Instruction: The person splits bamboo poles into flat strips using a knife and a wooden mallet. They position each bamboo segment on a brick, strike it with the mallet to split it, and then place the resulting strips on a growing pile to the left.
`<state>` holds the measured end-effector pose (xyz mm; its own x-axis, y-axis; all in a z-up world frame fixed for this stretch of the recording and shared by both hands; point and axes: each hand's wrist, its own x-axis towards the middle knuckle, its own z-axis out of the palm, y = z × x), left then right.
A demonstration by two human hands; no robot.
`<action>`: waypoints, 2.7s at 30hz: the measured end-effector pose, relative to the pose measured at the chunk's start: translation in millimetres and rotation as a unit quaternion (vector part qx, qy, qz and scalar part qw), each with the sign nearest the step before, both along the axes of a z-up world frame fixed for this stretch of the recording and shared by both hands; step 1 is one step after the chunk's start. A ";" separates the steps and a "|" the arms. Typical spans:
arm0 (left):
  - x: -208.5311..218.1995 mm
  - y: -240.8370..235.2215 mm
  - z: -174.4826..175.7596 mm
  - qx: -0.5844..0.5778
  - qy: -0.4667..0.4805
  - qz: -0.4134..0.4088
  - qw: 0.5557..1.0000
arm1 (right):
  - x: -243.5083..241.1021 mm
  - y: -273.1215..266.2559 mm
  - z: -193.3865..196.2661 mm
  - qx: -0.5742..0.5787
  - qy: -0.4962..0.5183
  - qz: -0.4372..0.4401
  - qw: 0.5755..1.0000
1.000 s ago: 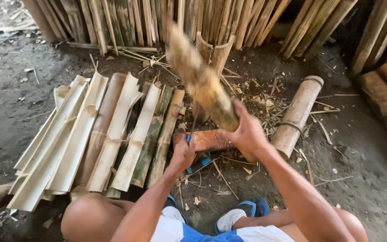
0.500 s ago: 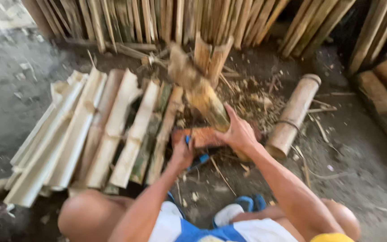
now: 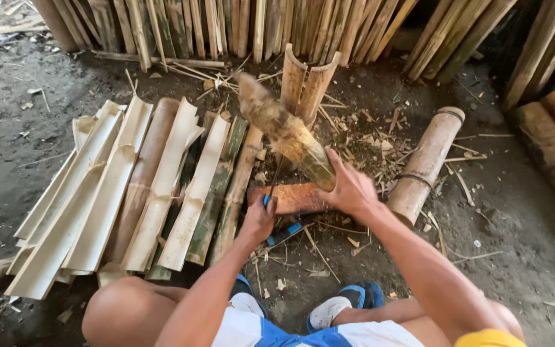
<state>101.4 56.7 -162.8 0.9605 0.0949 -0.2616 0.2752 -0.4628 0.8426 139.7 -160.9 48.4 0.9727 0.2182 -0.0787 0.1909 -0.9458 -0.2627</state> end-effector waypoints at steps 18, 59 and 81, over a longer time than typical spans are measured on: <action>-11.4 -19.3 -12.5 -0.021 -0.040 0.022 0.999 | -29.8 14.6 -0.4 0.064 0.045 -0.030 0.996; -26.6 -10.0 28.0 -0.033 -0.013 0.004 0.999 | -107.7 -46.1 -268.7 0.202 -0.075 -0.372 0.903; -40.7 2.8 21.4 0.044 -0.128 -0.086 0.987 | 70.4 19.2 12.8 0.045 -0.404 -0.024 0.913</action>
<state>60.7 59.5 -141.4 0.9980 -0.0635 -0.0069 -0.0298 -0.5579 0.8294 210.1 -141.7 61.2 0.7140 0.1428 0.6854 0.3152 -0.9397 -0.1325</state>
